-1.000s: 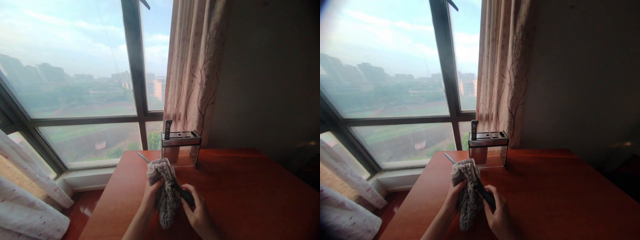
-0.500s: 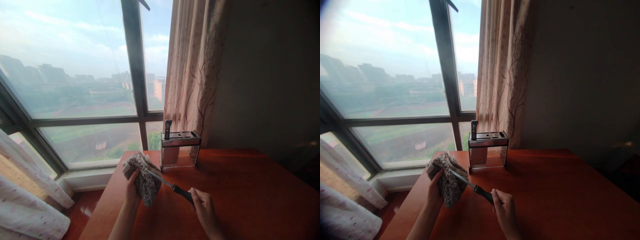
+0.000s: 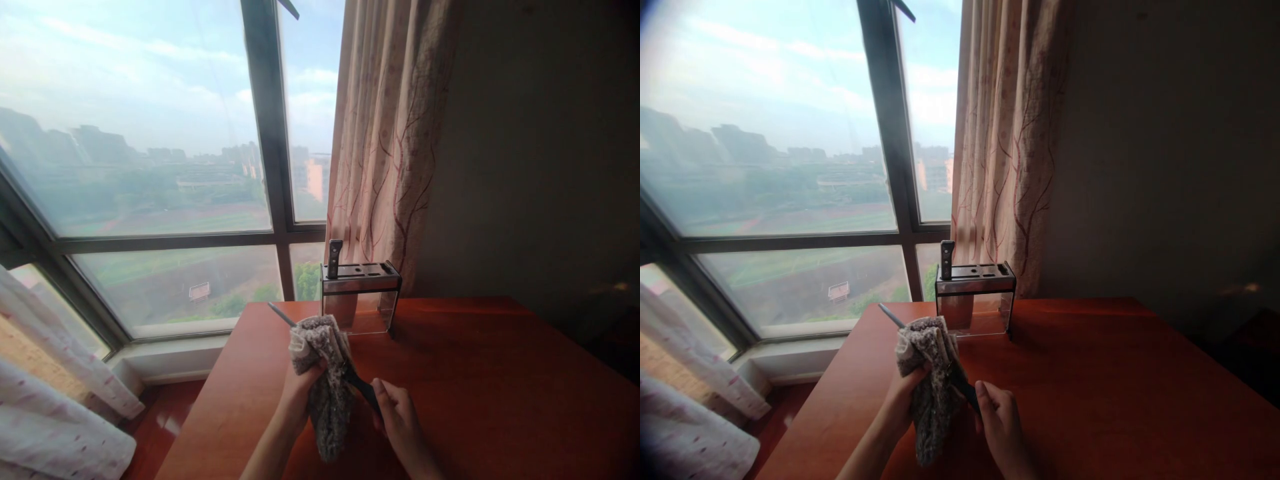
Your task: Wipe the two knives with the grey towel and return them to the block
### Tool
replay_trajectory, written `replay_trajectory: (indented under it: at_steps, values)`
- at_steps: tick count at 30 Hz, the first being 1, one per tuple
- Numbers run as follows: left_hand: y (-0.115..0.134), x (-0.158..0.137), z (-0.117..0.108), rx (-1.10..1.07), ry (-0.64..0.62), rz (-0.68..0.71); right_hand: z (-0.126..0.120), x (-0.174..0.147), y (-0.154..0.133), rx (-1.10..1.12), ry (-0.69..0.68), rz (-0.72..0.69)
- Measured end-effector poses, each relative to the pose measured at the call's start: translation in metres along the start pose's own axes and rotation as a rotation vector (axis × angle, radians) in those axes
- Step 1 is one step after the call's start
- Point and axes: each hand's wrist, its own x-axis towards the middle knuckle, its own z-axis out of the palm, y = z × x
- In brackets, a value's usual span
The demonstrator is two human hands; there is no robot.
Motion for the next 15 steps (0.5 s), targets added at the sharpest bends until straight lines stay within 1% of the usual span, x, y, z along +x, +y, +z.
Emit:
replay_trajectory:
  at_steps: [3, 5, 7, 11, 15]
  values:
    - [-0.017, -0.006, 0.009, 0.06, -0.057, 0.041, 0.0, 0.003, 0.009, 0.039, 0.041, 0.034]
    - [-0.025, -0.01, 0.015, 0.038, -0.065, 0.03, -0.001, 0.005, 0.013, 0.063, 0.061, 0.024]
    - [-0.028, -0.015, 0.019, 0.006, -0.078, 0.008, -0.001, 0.005, 0.014, 0.045, 0.072, -0.045]
    - [-0.025, -0.023, 0.024, -0.027, -0.115, -0.037, 0.001, 0.002, 0.01, -0.13, 0.106, -0.249]
    - [-0.017, -0.022, 0.021, -0.06, -0.085, -0.123, 0.005, 0.001, 0.008, -0.286, 0.116, -0.405]
